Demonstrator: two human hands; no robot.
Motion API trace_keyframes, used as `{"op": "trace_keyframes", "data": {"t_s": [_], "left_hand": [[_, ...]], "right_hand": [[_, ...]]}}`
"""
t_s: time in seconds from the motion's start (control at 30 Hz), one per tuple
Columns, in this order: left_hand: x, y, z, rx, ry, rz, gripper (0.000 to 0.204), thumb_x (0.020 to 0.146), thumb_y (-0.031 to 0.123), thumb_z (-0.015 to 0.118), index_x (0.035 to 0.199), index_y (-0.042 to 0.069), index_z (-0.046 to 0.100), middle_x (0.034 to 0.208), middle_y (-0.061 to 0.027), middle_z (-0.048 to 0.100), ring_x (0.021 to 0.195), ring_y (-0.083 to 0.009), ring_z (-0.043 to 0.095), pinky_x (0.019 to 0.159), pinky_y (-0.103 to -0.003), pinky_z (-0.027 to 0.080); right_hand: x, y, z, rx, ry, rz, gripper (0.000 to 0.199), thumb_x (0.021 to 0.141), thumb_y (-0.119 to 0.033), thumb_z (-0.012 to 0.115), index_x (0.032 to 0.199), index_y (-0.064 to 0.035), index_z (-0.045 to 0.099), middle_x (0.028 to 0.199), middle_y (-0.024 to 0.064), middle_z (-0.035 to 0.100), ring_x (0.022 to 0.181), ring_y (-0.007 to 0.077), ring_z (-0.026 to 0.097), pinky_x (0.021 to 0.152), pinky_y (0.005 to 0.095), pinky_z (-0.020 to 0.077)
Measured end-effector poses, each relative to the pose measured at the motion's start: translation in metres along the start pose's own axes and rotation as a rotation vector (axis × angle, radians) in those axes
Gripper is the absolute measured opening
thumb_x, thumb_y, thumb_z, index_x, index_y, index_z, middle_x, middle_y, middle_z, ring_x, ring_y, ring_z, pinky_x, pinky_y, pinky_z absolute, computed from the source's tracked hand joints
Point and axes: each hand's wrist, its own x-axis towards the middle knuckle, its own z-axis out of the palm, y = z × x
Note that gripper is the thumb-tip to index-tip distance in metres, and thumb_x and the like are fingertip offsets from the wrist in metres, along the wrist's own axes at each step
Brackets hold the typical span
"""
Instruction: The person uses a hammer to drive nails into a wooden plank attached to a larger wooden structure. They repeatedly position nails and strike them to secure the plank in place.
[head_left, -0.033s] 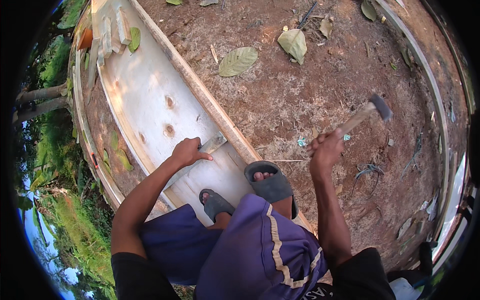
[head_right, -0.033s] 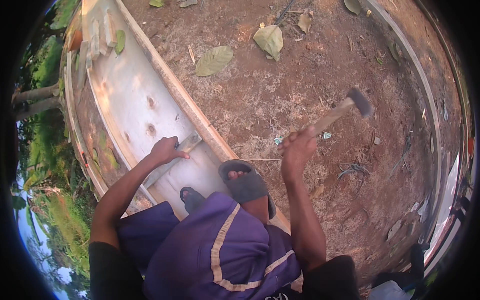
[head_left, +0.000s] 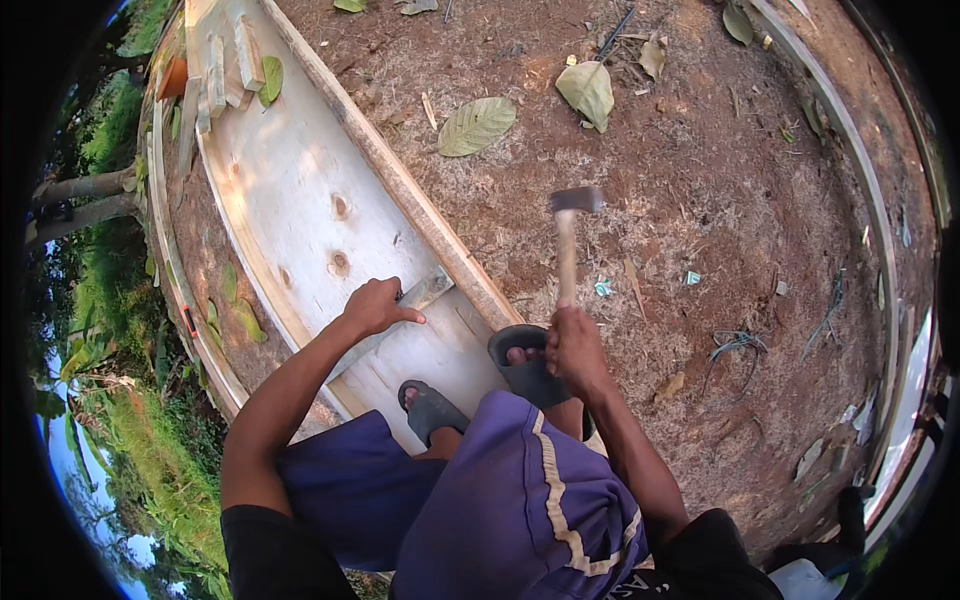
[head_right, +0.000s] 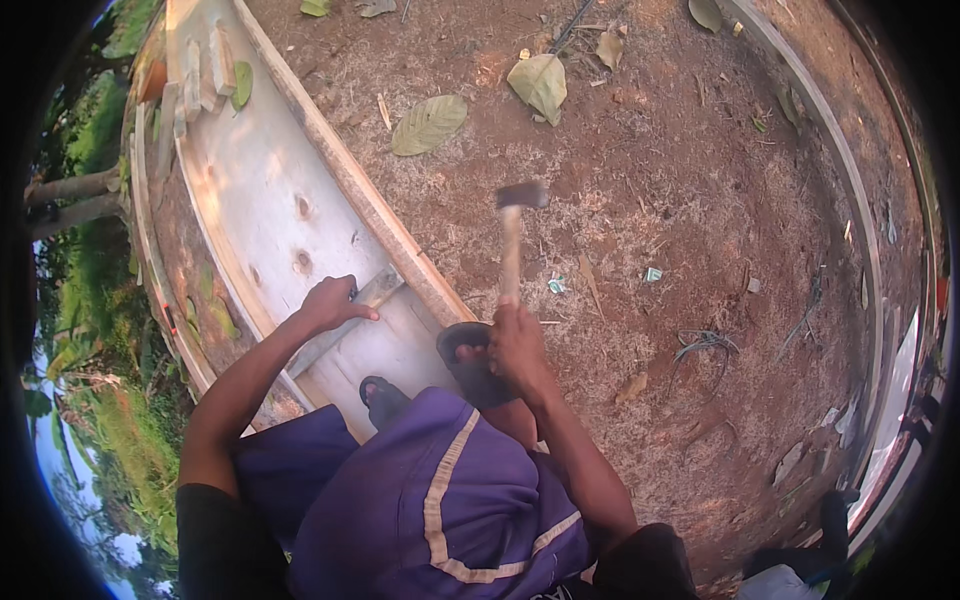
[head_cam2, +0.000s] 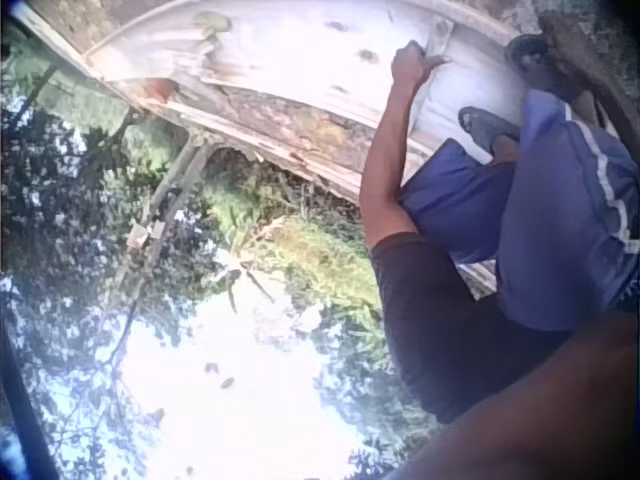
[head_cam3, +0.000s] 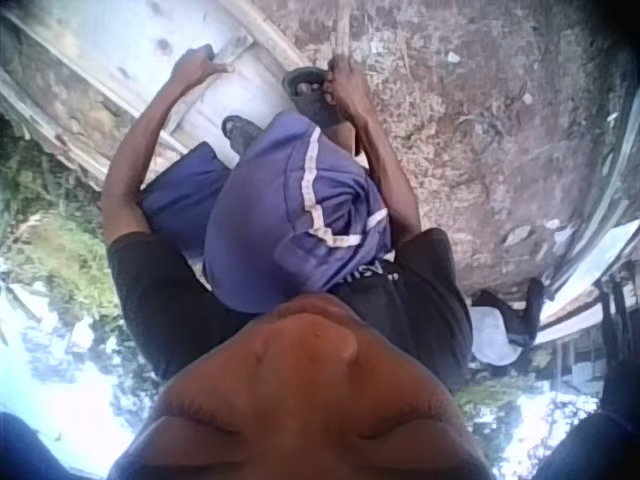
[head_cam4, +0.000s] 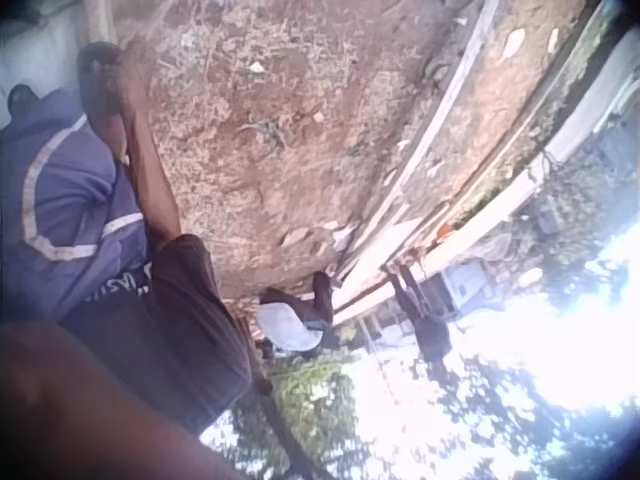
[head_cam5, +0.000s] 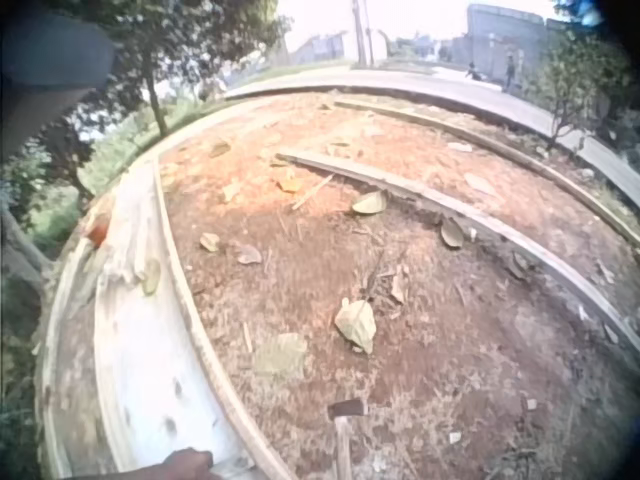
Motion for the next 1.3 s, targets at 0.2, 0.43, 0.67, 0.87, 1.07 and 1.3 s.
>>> {"op": "trace_keyframes", "data": {"t_s": [0.2, 0.43, 0.67, 0.87, 1.07, 1.3], "left_hand": [[-0.001, -0.015, 0.004, -0.021, -0.024, -0.023, 0.083, 0.063, 0.071, 0.080, 0.095, -0.004, 0.066, 0.090, -0.0264, 0.070, 0.088, -0.0411, 0.070, 0.076, -0.048, 0.054], [0.002, -0.006, 0.002, -0.026, -0.003, 0.004, 0.083, 0.064, 0.072, 0.079, 0.094, -0.004, 0.066, 0.090, -0.0263, 0.070, 0.089, -0.0415, 0.069, 0.077, -0.048, 0.054], [-0.005, -0.004, 0.008, -0.009, -0.050, -0.007, 0.081, 0.065, 0.070, 0.079, 0.093, -0.005, 0.066, 0.089, -0.0265, 0.069, 0.088, -0.0421, 0.069, 0.077, -0.049, 0.053], [0.000, -0.010, 0.003, -0.046, -0.011, -0.019, 0.080, 0.065, 0.067, 0.082, 0.098, -0.004, 0.067, 0.090, -0.0254, 0.070, 0.089, -0.0402, 0.069, 0.077, -0.046, 0.053], [0.008, -0.006, 0.002, 0.032, -0.011, 0.009, 0.082, 0.064, 0.068, 0.081, 0.097, -0.005, 0.066, 0.089, -0.0264, 0.069, 0.087, -0.0408, 0.069, 0.076, -0.046, 0.053], [-0.004, -0.014, 0.006, -0.033, -0.008, -0.012, 0.082, 0.064, 0.070, 0.080, 0.096, -0.005, 0.066, 0.090, -0.0265, 0.070, 0.088, -0.0409, 0.069, 0.076, -0.048, 0.053]], "right_hand": [[-0.012, -0.036, -0.038, -0.271, -0.241, 0.264, 0.033, 0.106, -0.037, 0.044, 0.092, -0.0080, 0.051, 0.066, -0.0030, 0.045, 0.049, 0.0064, 0.038, 0.043, 0.0249, 0.0318], [0.064, -0.076, -0.031, 0.249, 0.286, -0.292, 0.034, 0.110, -0.035, 0.034, 0.115, -0.0030, 0.045, 0.080, 0.0058, 0.048, 0.063, 0.0126, 0.047, 0.053, 0.0278, 0.0454], [-0.041, 0.024, -0.041, -0.475, -0.459, 0.282, 0.030, 0.102, -0.034, 0.048, 0.092, -0.0072, 0.056, 0.067, -0.0014, 0.049, 0.053, 0.0097, 0.043, 0.047, 0.0272, 0.0375], [0.072, -0.119, -0.065, 0.106, 0.184, -0.258, 0.025, 0.109, -0.029, 0.038, 0.096, -0.0078, 0.043, 0.074, -0.0012, 0.044, 0.056, 0.0063, 0.039, 0.045, 0.0240, 0.0386], [-0.058, 0.072, 0.001, -0.534, -0.656, 0.364, 0.030, 0.103, -0.031, 0.048, 0.105, -0.0024, 0.059, 0.073, 0.0034, 0.054, 0.061, 0.0132, 0.047, 0.053, 0.0290, 0.0397], [0.055, -0.111, -0.062, 0.061, 0.019, -0.031, 0.029, 0.108, -0.031, 0.044, 0.097, -0.0043, 0.043, 0.071, -0.0029, 0.041, 0.053, 0.0033, 0.038, 0.042, 0.0228, 0.0353]]}}
